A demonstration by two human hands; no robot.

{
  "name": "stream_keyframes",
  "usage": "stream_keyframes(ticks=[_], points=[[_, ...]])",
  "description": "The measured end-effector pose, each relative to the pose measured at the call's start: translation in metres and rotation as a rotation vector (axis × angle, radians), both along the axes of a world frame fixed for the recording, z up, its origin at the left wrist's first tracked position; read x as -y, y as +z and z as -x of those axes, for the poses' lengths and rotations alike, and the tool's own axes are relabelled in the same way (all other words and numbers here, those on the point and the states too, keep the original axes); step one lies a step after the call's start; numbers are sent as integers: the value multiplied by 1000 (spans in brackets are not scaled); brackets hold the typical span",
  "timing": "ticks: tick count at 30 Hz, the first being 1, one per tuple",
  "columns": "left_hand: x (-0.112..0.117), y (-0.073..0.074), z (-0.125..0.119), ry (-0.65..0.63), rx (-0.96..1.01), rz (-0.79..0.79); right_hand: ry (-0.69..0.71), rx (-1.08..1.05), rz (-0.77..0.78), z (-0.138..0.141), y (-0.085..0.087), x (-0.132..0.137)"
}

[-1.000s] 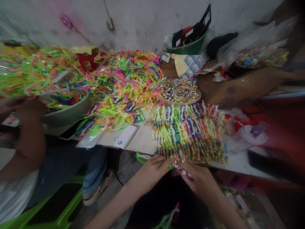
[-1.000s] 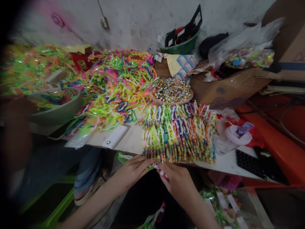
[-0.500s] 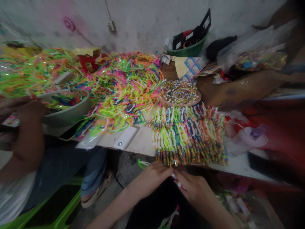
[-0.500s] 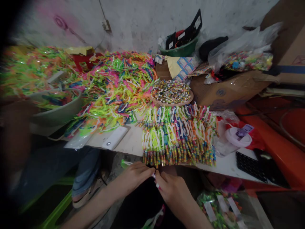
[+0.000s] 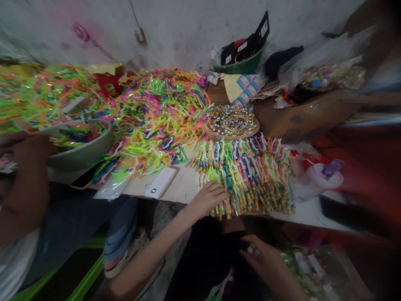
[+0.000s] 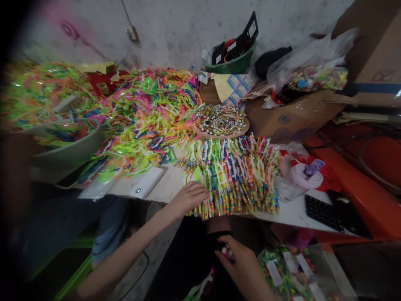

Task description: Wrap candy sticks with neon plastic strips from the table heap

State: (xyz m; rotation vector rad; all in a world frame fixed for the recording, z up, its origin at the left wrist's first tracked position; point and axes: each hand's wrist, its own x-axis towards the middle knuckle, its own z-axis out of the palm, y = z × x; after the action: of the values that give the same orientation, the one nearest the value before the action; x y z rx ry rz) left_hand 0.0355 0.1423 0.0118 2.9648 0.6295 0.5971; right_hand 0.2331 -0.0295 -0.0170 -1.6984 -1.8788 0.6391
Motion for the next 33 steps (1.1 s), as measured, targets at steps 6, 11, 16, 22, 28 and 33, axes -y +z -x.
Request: stream_keyframes(ticks=[6, 11, 16, 22, 28, 33], points=[[-25, -10, -18, 81, -113, -66, -25, -69, 39, 0, -5, 11], [-24, -13, -18, 86, -173, -68, -3, -119, 71, 0, -12, 13], [-21, -7, -14, 100, -188, -60, 12, -139, 108, 3, -12, 12], [14, 14, 4, 108, -111, 57, -90, -187, 187, -2, -17, 13], [133, -39, 12, 252, -256, 632, -134, -318, 293, -9, -35, 16], [207, -104, 9, 202, -436, 927, -177, -357, 357, -10, -50, 20]])
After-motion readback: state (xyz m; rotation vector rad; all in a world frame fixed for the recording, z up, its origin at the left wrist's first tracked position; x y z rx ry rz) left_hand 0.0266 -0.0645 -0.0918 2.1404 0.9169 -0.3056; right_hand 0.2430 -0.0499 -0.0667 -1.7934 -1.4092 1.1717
